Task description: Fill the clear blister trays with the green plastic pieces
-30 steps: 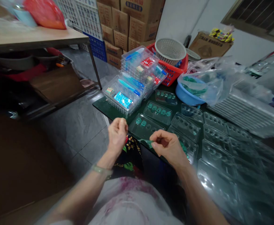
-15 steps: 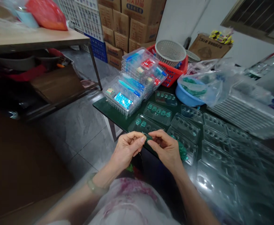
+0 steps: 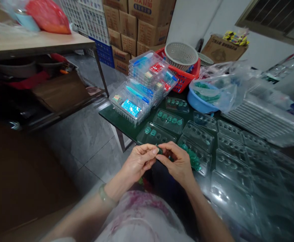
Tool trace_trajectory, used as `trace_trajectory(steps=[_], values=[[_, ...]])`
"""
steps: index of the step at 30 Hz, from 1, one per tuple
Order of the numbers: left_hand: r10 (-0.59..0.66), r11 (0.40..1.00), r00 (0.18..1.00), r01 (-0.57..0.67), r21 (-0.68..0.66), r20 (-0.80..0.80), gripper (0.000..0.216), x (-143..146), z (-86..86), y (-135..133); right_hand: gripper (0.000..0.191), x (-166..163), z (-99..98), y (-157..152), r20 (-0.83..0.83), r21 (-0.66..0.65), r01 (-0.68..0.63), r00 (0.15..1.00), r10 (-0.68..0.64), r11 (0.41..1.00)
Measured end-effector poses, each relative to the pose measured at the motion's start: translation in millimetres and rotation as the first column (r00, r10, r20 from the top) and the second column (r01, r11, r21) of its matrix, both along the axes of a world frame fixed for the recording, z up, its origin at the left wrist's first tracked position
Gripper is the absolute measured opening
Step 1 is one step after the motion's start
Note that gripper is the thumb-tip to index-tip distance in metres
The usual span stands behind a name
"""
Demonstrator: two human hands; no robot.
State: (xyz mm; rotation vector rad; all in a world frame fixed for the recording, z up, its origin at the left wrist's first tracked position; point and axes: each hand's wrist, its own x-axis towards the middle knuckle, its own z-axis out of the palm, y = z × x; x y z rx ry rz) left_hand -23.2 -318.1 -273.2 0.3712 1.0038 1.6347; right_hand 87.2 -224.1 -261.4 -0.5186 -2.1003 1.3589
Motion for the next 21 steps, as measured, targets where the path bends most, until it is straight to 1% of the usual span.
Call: trace_trajectory(steps=[2,3,5,8,10,11,15,19,21], values=[[-0.003,1.000,1.000,0.003,0.030,0.021,0.018,-1.5,-1.4,1.4,0.029,1.4,1.3,0.6,-0.006,-0.159,-0.025,1.000,0.025,0.987],[-0.006,0.999,1.000,0.005,0.047,0.022,0.019,-2.0,-2.3,1.9,0.031,2.5,2.1,1.2,-0.003,-0.244,-0.036,0.999,0.037,0.969],[-0.017,0.998,1.000,0.017,0.061,-0.004,0.020,-2.5,-4.3,2.6,0.029,5.2,3.4,2.4,0.041,-0.364,-0.044,0.997,0.063,0.930],[-0.013,0.999,0.997,0.016,0.033,-0.082,0.020,-2.3,-6.9,3.2,0.022,8.5,3.0,3.0,0.130,-0.417,-0.009,0.989,0.069,0.909],[-0.004,1.000,0.993,0.006,0.015,-0.122,0.020,-2.0,-7.7,3.4,0.019,9.1,0.6,2.6,0.123,-0.458,0.023,0.992,0.038,0.889],[-0.008,1.000,0.991,0.009,0.011,-0.136,0.020,-1.9,-7.8,3.3,0.018,9.0,-1.1,2.3,0.098,-0.494,0.027,0.995,0.024,0.869],[-0.022,0.999,0.986,0.027,0.027,-0.168,0.019,-0.6,-7.0,2.0,0.017,8.4,-8.1,1.4,-0.006,-0.645,-0.036,0.999,0.041,0.763],[0.088,0.994,0.967,-0.070,0.086,-0.239,0.015,2.4,-5.1,0.3,0.018,9.6,-11.8,1.2,-0.043,-0.768,-0.087,0.995,0.085,0.635],[0.140,0.985,0.943,-0.102,0.137,-0.303,0.013,3.6,-3.5,-0.2,0.020,10.2,-12.3,1.5,-0.041,-0.791,-0.095,0.994,0.102,0.604]])
